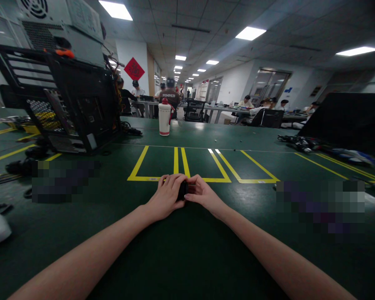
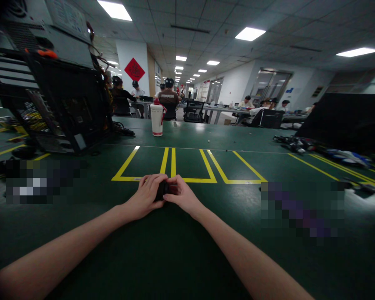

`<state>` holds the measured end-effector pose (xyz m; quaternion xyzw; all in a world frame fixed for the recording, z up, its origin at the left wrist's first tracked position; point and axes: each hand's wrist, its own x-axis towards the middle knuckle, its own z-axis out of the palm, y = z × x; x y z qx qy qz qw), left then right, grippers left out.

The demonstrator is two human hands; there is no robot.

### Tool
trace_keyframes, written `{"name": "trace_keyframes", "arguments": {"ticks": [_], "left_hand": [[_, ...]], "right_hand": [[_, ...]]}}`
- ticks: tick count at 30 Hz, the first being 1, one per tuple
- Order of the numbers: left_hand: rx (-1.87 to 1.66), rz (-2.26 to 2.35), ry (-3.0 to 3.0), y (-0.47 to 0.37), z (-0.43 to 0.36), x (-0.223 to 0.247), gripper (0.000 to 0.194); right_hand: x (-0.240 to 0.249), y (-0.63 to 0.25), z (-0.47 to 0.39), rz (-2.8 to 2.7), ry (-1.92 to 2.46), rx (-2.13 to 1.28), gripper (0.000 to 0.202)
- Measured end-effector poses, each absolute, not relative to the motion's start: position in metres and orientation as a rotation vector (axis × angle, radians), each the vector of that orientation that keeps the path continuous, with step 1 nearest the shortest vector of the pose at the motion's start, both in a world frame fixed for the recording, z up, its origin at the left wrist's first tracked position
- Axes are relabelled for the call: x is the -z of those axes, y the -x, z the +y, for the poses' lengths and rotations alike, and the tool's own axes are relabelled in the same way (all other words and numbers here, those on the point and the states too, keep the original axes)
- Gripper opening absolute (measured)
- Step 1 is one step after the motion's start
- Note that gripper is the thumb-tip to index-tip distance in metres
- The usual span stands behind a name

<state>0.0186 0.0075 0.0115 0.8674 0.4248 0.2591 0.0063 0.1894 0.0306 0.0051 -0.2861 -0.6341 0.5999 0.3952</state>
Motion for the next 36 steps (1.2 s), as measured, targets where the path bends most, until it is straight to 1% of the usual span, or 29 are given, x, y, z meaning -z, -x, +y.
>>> {"name": "trace_keyframes", "arguments": {"ticks": [6, 12, 18, 20, 24, 29, 36], "left_hand": [[-0.854, 1.347, -2.727, -0.0198, 0.0102, -0.0083, 0.056], [-0.856, 1.341, -2.735, -0.0201, 0.0109, -0.0062, 0.056], [-0.824, 1.341, -2.717, -0.0187, 0.0096, -0.0089, 0.056], [-0.812, 1.346, -2.713, -0.0186, 0.0091, -0.0103, 0.056], [-0.818, 1.339, -2.713, -0.0190, 0.0080, -0.0122, 0.054], [-0.834, 1.332, -2.717, -0.0191, 0.0083, -0.0108, 0.055], [-0.823, 1.342, -2.716, -0.0187, 0.0089, -0.0090, 0.057]], "right_hand": [[-0.0064, -0.1866, 0.0291, -1.610, 0.752, -1.445, 0.018], [-0.0063, -0.1880, 0.0304, -1.605, 0.826, -1.461, 0.027], [-0.0062, -0.1888, 0.0299, -1.590, 0.714, -1.553, 0.034], [-0.0062, -0.1879, 0.0289, -1.589, 0.713, -1.525, 0.032], [-0.0075, -0.1864, 0.0266, -1.601, 0.767, -1.447, 0.021], [-0.0078, -0.1873, 0.0281, -1.578, 0.849, -1.471, 0.028], [-0.0049, -0.1873, 0.0297, -1.570, 0.704, -1.531, 0.035]]}}
